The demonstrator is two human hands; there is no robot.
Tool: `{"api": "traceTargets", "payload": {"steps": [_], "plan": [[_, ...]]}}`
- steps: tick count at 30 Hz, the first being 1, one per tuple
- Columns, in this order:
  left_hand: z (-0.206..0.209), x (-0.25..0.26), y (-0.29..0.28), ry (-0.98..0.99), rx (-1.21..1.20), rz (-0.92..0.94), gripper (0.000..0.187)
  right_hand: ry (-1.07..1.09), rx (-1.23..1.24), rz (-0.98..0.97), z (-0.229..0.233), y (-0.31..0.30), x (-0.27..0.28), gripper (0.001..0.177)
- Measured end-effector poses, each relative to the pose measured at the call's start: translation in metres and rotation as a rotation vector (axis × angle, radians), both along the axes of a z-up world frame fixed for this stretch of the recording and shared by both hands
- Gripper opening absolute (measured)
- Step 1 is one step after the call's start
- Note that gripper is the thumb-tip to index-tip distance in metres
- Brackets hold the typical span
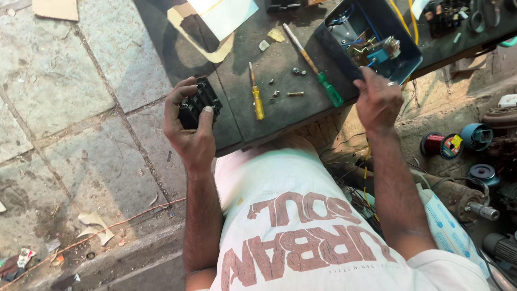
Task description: The person uses a screwdriver to disassemble a black electrical component, removes internal parts, and then reassembles it. They also use pliers to cut a wire and pour liquid from a bottle onto the pliers.
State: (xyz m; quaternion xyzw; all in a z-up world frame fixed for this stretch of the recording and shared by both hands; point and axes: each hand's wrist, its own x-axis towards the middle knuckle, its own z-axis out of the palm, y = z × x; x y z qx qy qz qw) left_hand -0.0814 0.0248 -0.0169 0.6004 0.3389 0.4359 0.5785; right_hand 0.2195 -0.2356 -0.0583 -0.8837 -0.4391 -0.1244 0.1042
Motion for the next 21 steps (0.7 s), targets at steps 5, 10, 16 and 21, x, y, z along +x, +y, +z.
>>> {"api": "traceTargets", "payload": {"steps": [5,10,16,21], "plan": [[0.005,0.008,-0.008,0.001,0.027,-0.015,0.040,0.222,0.406,0.064,0.046,-0.033,0.074,0.032],[0.008,0.021,-0.020,0.000,0.037,0.017,0.040,0.222,0.415,0.053,0.101,-0.069,0.101,0.049],[0.008,0.041,-0.035,-0.015,0.025,0.028,0.040,0.127,0.396,0.168,0.113,-0.074,0.095,0.045],[0.012,0.055,-0.045,0.013,0.060,0.049,0.042,-0.182,0.167,0.259,0.080,-0.066,0.067,0.017]]}}
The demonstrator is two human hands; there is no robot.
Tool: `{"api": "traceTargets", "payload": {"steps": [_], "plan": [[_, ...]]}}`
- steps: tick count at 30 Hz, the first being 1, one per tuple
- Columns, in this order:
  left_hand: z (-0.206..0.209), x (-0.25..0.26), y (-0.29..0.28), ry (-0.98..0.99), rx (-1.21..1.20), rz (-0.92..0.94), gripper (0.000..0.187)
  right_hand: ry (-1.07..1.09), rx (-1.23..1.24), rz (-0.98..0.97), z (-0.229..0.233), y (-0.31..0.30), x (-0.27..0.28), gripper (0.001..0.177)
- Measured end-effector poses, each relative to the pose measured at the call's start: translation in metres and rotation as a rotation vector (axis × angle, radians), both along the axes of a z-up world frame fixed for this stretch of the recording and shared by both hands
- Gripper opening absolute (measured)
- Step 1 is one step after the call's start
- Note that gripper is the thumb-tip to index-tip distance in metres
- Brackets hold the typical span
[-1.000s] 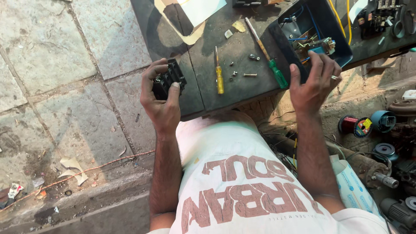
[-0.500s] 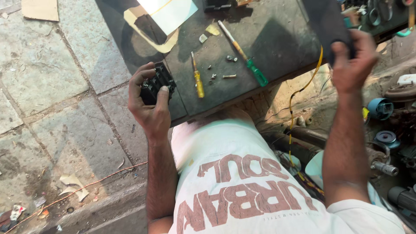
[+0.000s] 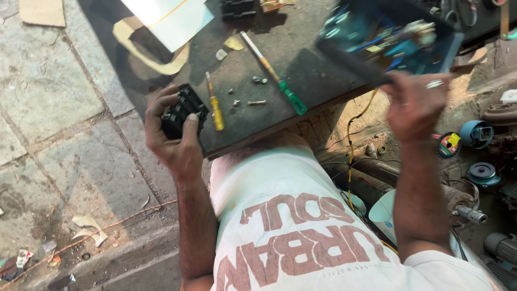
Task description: The person uses a screwdriver to disassemble a black electrical component, removes internal parts, and then reassembles it. They also use pliers to cut a wire and pour liquid from a bottle onto the pliers.
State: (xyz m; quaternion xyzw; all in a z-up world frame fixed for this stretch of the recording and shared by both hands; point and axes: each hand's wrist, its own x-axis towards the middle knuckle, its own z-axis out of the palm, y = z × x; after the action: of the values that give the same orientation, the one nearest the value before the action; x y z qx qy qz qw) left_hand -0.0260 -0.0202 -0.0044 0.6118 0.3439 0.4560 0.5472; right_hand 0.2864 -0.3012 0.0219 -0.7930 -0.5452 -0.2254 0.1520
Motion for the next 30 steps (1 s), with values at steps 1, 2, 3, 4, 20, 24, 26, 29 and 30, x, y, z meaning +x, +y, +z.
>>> {"api": "traceTargets", "payload": {"steps": [1,2,3,4,20,24,26,29,30], "plan": [[0.001,0.004,-0.003,0.000,-0.022,0.008,0.041,0.008,-0.014,0.042,-0.009,0.002,-0.004,0.015],[0.001,0.007,-0.006,0.003,-0.047,0.015,0.041,0.019,-0.031,0.081,-0.020,0.004,-0.010,0.015],[0.002,0.009,-0.009,0.007,-0.073,0.021,0.041,0.048,-0.012,0.089,-0.031,0.008,-0.015,0.016],[0.002,0.011,-0.012,0.004,-0.062,0.017,0.041,0.080,0.009,0.101,-0.042,0.013,-0.020,0.017],[0.005,0.050,-0.041,0.146,0.009,0.039,0.043,0.312,0.060,0.093,-0.065,0.057,-0.047,0.018],[0.005,0.064,-0.046,0.143,-0.023,0.048,0.042,0.445,0.050,0.161,-0.055,0.048,-0.042,0.028],[0.006,0.069,-0.048,0.165,-0.013,0.064,0.042,0.513,0.099,0.205,-0.053,0.040,-0.038,0.029],[0.007,0.075,-0.053,0.169,-0.013,0.095,0.041,0.573,0.188,0.240,-0.059,0.030,-0.024,0.031],[0.007,0.077,-0.055,0.167,-0.016,0.110,0.041,0.587,0.220,0.248,-0.062,0.026,-0.018,0.031]]}}
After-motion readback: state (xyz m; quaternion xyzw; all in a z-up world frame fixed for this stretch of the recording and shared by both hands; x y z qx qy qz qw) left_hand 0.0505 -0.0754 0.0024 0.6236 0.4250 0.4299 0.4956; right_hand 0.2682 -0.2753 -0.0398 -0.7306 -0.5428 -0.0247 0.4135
